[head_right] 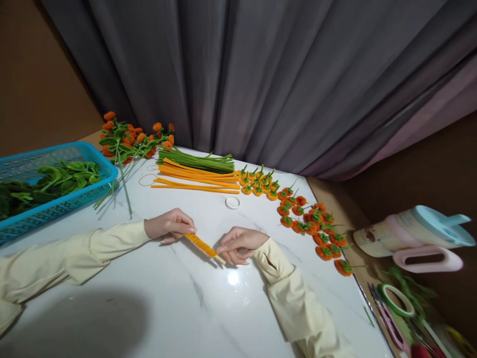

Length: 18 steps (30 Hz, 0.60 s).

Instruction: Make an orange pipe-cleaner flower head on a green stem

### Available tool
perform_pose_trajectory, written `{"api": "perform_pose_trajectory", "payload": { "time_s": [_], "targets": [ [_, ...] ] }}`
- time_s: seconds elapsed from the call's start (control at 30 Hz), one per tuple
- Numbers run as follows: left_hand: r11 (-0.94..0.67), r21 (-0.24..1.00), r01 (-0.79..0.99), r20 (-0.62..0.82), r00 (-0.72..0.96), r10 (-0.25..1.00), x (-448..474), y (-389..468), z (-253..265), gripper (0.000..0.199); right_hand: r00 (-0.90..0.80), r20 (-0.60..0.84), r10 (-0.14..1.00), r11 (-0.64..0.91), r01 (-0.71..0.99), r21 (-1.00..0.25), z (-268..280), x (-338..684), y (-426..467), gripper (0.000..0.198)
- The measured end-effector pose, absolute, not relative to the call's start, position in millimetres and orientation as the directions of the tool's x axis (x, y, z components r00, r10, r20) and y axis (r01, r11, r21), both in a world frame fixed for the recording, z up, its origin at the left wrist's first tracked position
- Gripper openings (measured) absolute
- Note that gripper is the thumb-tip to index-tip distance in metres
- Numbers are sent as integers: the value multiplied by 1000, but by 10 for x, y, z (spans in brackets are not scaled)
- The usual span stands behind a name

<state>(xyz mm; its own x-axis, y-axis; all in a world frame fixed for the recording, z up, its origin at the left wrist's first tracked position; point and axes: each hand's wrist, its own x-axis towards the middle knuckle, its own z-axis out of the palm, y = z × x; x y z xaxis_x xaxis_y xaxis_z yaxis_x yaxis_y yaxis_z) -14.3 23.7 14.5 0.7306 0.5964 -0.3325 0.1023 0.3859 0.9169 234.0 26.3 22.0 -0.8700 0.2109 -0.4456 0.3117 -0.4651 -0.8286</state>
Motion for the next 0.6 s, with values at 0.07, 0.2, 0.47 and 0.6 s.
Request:
{"api": "perform_pose_trajectory", "payload": {
  "time_s": [0.07,0.2,0.47,0.6],
  "targets": [
    [428,900,76,-339,739,582,-142,247,145,25,-882,-412,230,-473,269,-839,203,2354,257,29],
    [493,870,18,-349,729,589,-136,257,148,26,-897,-344,279,-490,175,-854,141,2366,250,31],
    [551,816,-174,-332,639,693,-98,287,95,25,-838,-216,500,-471,-54,-881,29,2290,274,31],
    [480,853,-205,-282,592,755,-75,280,88,25,-787,-199,584,-447,-108,-888,15,2267,281,28]
  ]
}}
